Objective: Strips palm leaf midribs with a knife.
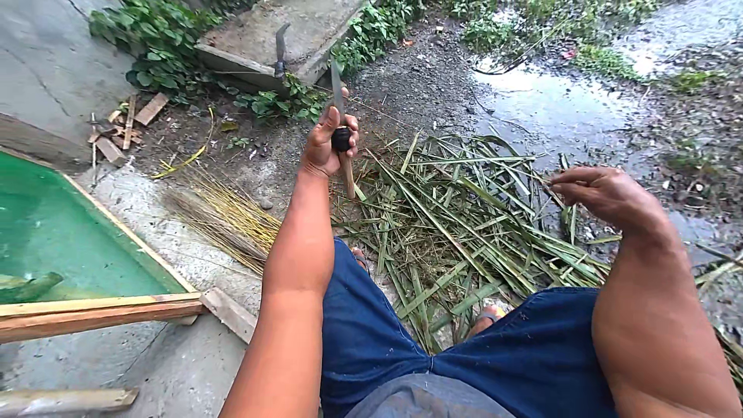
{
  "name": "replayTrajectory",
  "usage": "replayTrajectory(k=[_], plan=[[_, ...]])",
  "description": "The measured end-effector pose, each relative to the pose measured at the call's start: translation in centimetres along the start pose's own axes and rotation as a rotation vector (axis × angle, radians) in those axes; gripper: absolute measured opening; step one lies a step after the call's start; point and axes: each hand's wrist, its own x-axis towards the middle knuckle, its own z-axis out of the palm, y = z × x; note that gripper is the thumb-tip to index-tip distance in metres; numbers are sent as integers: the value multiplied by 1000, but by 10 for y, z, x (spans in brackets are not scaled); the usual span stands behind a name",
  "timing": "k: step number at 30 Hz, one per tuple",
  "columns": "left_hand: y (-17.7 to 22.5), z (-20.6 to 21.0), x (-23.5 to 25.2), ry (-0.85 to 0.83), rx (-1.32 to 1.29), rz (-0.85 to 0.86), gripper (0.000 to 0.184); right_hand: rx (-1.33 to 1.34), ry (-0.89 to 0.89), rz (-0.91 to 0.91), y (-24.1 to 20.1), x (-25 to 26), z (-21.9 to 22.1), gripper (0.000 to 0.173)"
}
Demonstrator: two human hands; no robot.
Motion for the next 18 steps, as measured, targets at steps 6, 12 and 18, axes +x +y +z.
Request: replayTrajectory(k=[6, 12, 18], plan=[[11, -20, -10, 53, -47, 84, 44, -31, 26, 34, -1, -6, -5, 17], [14, -26, -18, 100, -45, 108, 45, -33, 38, 36, 0, -8, -5, 16], [15, -27, -18, 261, 106, 73, 40, -46, 50, 21, 0, -10, -5, 16]])
